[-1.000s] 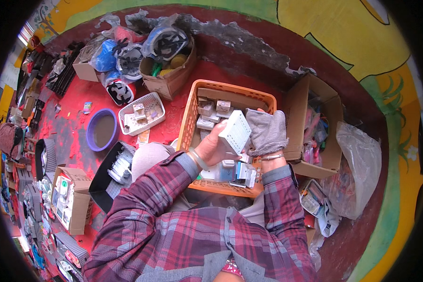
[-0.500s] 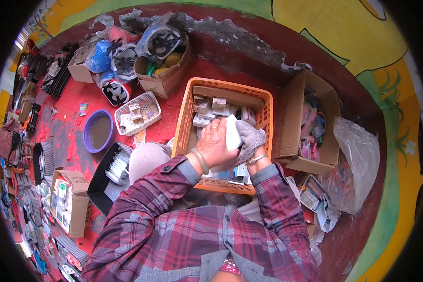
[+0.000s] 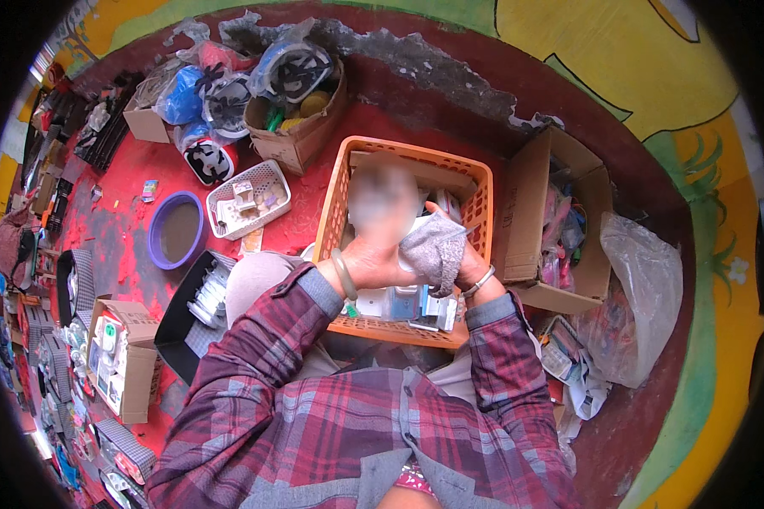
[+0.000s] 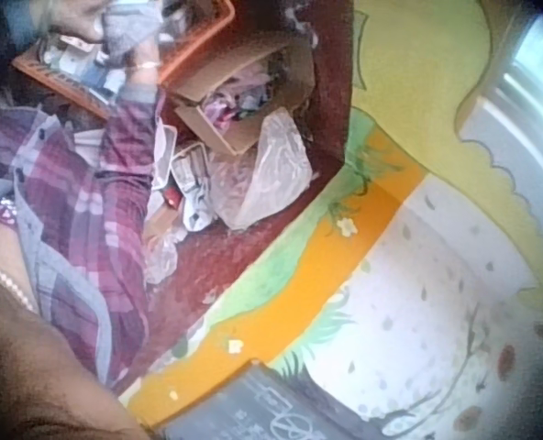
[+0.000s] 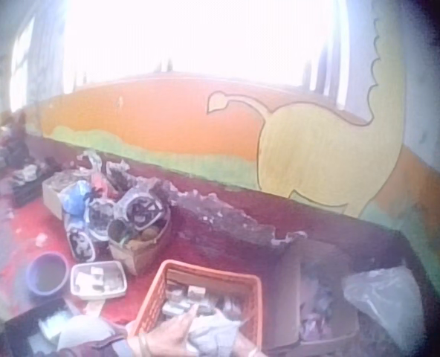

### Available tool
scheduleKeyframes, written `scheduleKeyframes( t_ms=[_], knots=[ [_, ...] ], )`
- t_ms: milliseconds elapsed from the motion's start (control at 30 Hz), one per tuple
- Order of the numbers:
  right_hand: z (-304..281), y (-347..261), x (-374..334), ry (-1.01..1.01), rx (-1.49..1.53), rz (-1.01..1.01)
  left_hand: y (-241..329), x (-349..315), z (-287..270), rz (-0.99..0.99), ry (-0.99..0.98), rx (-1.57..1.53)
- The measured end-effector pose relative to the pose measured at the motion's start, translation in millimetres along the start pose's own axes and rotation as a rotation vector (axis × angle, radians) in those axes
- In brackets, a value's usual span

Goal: The person wipes individual small white electronic items with a gray cloth and transfers them from an orange crate into a black container.

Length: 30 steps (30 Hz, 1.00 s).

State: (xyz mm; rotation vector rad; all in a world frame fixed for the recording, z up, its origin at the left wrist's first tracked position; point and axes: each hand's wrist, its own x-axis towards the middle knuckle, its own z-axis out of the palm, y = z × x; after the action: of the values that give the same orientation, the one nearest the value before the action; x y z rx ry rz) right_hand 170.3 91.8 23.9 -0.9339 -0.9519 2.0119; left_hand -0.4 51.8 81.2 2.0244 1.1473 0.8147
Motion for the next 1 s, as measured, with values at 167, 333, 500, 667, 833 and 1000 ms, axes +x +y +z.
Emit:
scheduleKeyframes(
  t_ms=[167,333,500,667,833,1000],
  knots=[
    [-16.9,21.3,16.8,-0.057,0.238,-0.063,-30.7,-6.6,24.1,0.215,0.111,0.137],
    [-22.5,32.2,21.8,0.03,-0.232,-0.367,-37.1,-5.0,28.4,0.155,0.06,0.17],
    [-18.2,7.3,26.3,0.414,0.3,-0.17,-41.8,0.2,31.7,-0.059,0.345,0.088],
    [-12.1,1.1,18.2,0.241,0.394,-0.248,-52.3,-1.0,49.7,-0.206,0.101,-0.975],
    [-8.2,0.2,1.5,-0.055,0.334,-0.335,-45.3,1.7,41.9,-0.199,0.349,-1.111],
    [4.6,-5.1,-6.6,-0.066,0.227,-0.265,-36.0,1.1,38.0,-0.148,0.317,-1.121]
  ],
)
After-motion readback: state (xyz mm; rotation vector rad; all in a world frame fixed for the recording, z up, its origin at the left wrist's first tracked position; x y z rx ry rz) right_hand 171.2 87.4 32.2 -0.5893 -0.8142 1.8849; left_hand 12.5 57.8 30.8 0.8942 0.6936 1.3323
